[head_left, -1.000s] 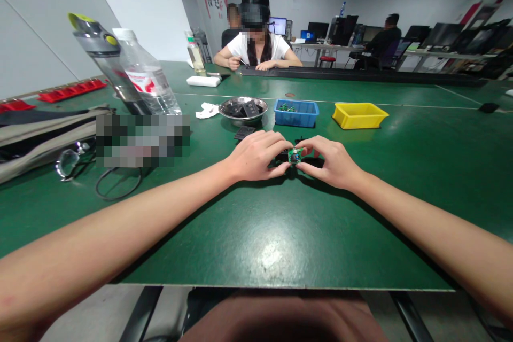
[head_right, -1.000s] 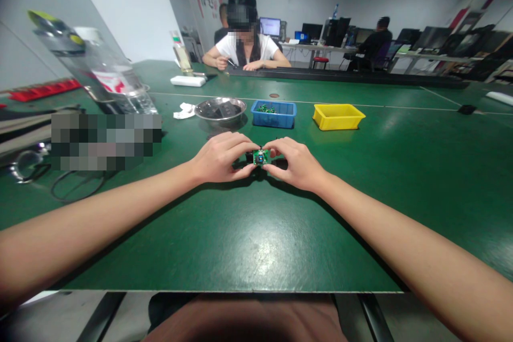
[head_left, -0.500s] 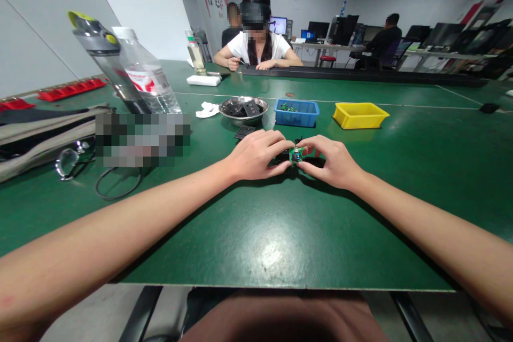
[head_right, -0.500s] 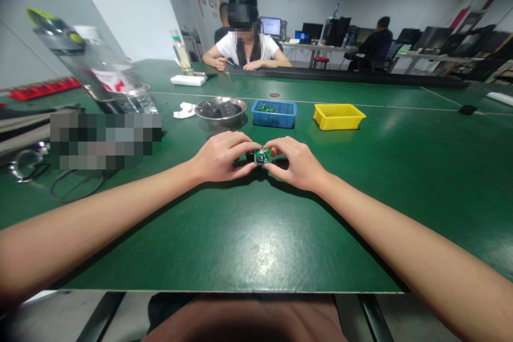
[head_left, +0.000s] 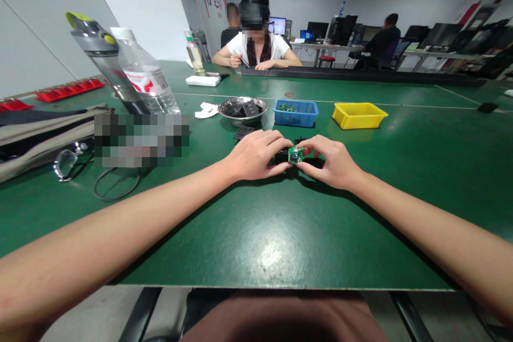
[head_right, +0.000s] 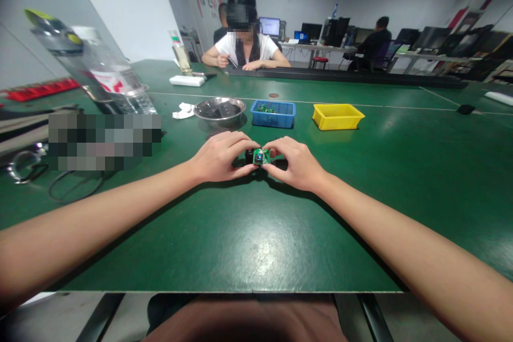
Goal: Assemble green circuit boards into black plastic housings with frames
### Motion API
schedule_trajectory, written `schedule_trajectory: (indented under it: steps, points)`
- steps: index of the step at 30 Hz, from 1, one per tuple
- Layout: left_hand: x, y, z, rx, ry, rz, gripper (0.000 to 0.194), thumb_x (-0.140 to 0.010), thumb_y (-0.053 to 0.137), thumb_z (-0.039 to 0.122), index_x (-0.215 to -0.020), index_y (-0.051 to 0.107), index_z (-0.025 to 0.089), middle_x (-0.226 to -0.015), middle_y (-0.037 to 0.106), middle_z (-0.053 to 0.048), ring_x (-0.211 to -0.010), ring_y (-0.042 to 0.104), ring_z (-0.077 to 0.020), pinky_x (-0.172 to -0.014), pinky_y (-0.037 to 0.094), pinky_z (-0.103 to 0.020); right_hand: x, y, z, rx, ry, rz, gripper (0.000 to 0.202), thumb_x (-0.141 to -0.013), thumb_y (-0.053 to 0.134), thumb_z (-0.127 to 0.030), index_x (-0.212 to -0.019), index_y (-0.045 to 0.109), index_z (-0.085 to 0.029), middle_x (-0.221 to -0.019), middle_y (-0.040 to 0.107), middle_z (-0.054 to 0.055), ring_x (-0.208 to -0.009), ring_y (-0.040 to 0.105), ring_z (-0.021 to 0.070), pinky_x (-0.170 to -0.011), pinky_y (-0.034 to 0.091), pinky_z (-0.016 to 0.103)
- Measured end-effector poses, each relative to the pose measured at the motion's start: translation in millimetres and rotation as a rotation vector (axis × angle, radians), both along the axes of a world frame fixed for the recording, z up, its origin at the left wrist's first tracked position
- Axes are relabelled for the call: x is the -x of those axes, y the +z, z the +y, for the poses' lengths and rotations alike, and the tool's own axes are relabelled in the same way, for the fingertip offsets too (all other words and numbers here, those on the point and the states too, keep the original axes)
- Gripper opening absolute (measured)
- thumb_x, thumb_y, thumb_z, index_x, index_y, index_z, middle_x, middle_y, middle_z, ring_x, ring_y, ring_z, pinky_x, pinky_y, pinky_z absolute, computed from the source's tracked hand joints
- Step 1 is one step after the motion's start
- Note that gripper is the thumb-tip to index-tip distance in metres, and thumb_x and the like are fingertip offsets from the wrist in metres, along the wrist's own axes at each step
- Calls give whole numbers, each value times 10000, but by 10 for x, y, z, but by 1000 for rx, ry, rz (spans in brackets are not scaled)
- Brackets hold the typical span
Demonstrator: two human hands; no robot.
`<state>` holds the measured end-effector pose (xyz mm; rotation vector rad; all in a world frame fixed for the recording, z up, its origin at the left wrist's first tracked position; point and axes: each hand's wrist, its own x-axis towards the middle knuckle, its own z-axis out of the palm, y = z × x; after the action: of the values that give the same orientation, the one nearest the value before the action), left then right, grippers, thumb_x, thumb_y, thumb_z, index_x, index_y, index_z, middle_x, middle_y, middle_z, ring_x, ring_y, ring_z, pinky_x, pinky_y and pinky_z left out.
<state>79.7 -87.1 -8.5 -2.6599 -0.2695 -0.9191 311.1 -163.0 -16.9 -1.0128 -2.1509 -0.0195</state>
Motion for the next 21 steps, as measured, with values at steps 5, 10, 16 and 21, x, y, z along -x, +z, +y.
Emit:
schedule_trajectory:
  steps: [5,10,16,21]
  points:
    - [-8,-15,21,-8,8,-4,325,-988,551,447,-1118,645,165,-973,713,-76,-832,687,-185,-706,504,-299,6,14,-2,-10,14,-7,172,-896,686,-284,-1046,657,-204,-898,730,58,-819,659,216,-737,527,340]
    - [-10,-22,35,-29,-6,-4,343,-1002,530,456,-1125,648,158,-956,710,-77,-815,681,-186,-696,504,-302,6,19,-2,-3,22,-10,149,-899,682,-284,-1024,659,-207,-873,722,52,-811,650,214,-739,517,338]
    - [-9,-18,36,-26,-5,7,361,-1010,514,465,-1135,649,154,-959,713,-84,-822,684,-191,-702,506,-306,6,16,2,12,29,-6,140,-904,679,-297,-1009,659,-207,-870,719,52,-816,653,216,-747,515,337]
    - [-3,-16,42,-23,-19,6,368,-1014,507,467,-1155,652,159,-953,717,-84,-819,690,-185,-696,512,-300,15,29,-10,57,27,5,156,-900,678,-301,-1025,660,-210,-879,722,51,-798,651,210,-737,514,333]
